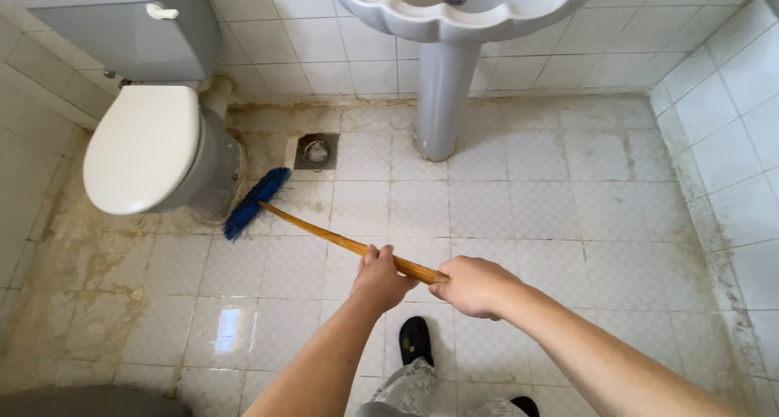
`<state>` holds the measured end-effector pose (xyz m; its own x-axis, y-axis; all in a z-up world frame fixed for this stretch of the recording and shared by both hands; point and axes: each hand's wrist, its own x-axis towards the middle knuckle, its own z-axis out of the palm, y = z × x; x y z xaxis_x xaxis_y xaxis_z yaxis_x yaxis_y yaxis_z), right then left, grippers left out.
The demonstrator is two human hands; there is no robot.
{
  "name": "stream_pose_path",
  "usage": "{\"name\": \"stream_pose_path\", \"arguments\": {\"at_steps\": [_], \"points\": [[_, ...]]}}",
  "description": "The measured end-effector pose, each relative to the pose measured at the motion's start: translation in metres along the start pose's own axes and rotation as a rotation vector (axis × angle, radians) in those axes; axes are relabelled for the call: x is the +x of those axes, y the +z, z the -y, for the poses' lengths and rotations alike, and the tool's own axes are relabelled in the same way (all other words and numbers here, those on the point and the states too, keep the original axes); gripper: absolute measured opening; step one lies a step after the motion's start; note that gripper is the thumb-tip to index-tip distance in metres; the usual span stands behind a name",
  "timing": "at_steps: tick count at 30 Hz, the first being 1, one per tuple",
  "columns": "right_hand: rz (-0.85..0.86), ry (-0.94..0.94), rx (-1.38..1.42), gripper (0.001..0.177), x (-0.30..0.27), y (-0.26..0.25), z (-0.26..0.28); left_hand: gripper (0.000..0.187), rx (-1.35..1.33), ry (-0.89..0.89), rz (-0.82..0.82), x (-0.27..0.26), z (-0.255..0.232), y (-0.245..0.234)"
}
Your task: Filling a bucket with water and detergent, then sweeping the bathroom floor.
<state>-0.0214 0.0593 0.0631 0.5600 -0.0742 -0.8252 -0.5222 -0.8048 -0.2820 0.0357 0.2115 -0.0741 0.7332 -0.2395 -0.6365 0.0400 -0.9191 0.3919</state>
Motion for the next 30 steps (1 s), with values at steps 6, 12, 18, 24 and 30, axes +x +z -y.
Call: {"name": "stream_pose_path", "arguments": {"at_steps": [6, 12, 18, 24, 30], "points": [[0.015, 0.005, 0.076, 0.028, 0.006, 0.009, -0.02, 0.089, 0.033, 0.057, 0.034, 0.001, -0.003, 0.01], [-0.05, -0.001, -0.097, 0.041, -0.005, 0.033, -0.05, 0.074, 0.194, 0.373, 0.011, 0.029, 0.019, 0.085], [-0.107, 0.028, -0.116, 0.042, -0.065, 0.035, -0.107, 0.079, 0.263, 0.388, 0.219, -0.035, -0.054, 0.087], [-0.12, 0.147, 0.025, 0.044, -0.143, 0.109, -0.187, 0.08, 0.342, 0.509, 0.304, -0.119, -0.076, 0.168], [-0.124, 0.323, 0.267, 0.039, -0.252, 0.206, -0.234, 0.073, 0.378, 0.646, 0.393, -0.229, -0.073, 0.246]]}}
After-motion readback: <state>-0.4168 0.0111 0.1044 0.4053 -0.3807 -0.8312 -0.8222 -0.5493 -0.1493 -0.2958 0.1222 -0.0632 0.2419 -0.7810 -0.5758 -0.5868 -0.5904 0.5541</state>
